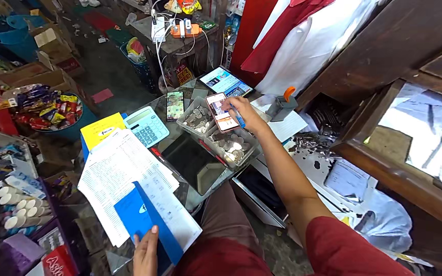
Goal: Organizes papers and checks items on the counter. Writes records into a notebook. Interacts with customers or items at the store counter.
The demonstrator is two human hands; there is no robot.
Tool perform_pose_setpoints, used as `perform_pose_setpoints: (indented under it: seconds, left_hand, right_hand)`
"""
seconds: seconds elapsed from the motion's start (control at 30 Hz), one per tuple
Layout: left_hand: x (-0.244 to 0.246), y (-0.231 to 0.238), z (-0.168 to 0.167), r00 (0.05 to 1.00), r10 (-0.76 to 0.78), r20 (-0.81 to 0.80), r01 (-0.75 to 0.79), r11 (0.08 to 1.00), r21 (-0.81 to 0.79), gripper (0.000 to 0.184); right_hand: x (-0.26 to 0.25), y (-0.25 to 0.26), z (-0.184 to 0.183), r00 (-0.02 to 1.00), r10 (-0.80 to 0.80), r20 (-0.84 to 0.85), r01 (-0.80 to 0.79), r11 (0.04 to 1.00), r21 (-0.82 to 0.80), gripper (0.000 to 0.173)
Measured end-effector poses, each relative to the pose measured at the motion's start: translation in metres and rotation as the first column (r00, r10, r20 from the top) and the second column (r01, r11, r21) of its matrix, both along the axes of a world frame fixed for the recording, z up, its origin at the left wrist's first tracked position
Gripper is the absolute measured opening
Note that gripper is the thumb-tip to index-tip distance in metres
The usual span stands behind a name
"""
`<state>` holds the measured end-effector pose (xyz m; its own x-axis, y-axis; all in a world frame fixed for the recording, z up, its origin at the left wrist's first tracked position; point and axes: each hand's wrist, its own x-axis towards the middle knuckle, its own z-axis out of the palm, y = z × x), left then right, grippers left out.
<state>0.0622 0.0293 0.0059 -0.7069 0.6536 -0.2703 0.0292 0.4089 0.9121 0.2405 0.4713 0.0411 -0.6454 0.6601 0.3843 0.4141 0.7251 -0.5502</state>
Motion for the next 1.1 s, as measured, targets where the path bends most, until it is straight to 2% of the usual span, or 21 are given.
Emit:
perform_pose_setpoints:
  seconds: [0.13, 0.2, 0.27, 0.33, 0.4, 0.57, 0.7, 0.83, 0.93, 1.1]
  left_hand:
    - [0.001, 0.001, -0.003, 0.998, -0.014, -0.064, 0.016, 1.0, 0.021, 0.038]
    - [0.001, 0.0, -0.004, 0.993, -0.03, -0.115, 0.036, 0.998, 0.047, 0.036]
    - [-0.001, -0.003, -0.003, 0.987, -0.029, -0.161, 0.038, 0.998, 0.057, 0.032]
    - [-0.003, -0.006, 0.002, 0.977, -0.018, -0.211, 0.028, 0.999, 0.043, 0.03]
    - [-0.006, -0.009, 0.011, 0.974, 0.007, -0.228, 0.002, 0.999, 0.038, 0.027]
    - [-0.015, -0.023, 0.025, 0.969, 0.094, -0.228, -0.077, 0.994, 0.083, 0.02]
    - [-0.02, -0.036, 0.028, 0.964, 0.156, -0.216, -0.132, 0.984, 0.124, 0.019]
    - [-0.023, -0.047, 0.023, 0.962, 0.215, -0.168, -0.185, 0.967, 0.175, 0.021]
    - [-0.023, -0.051, 0.021, 0.965, 0.23, -0.125, -0.202, 0.957, 0.207, 0.021]
    - [-0.022, -0.049, 0.018, 0.975, 0.21, -0.078, -0.184, 0.95, 0.254, 0.021]
  right_hand:
    - [0.005, -0.051, 0.014, 0.972, -0.111, -0.206, 0.113, 0.994, -0.003, 0.025]
    - [0.004, -0.09, 0.01, 0.94, -0.077, -0.332, 0.069, 0.997, -0.035, 0.022]
    - [-0.001, -0.136, -0.005, 0.916, 0.039, -0.399, -0.081, 0.993, -0.089, 0.02]
    - [-0.005, -0.183, -0.021, 0.903, 0.193, -0.384, -0.258, 0.958, -0.126, 0.019]
    - [-0.009, -0.224, -0.031, 0.902, 0.31, -0.301, -0.356, 0.928, -0.111, 0.019]
    - [-0.021, -0.28, -0.054, 0.901, 0.392, -0.186, -0.411, 0.908, -0.076, 0.016]
    - [-0.032, -0.301, -0.059, 0.896, 0.414, -0.162, -0.423, 0.906, -0.026, 0.016]
    - [-0.038, -0.298, -0.051, 0.895, 0.409, -0.179, -0.408, 0.912, 0.045, 0.013]
    - [-0.038, -0.278, -0.036, 0.929, 0.301, -0.214, -0.288, 0.953, 0.09, 0.013]
    - [-0.026, -0.223, -0.018, 0.955, 0.029, -0.294, 0.029, 0.981, 0.191, 0.013]
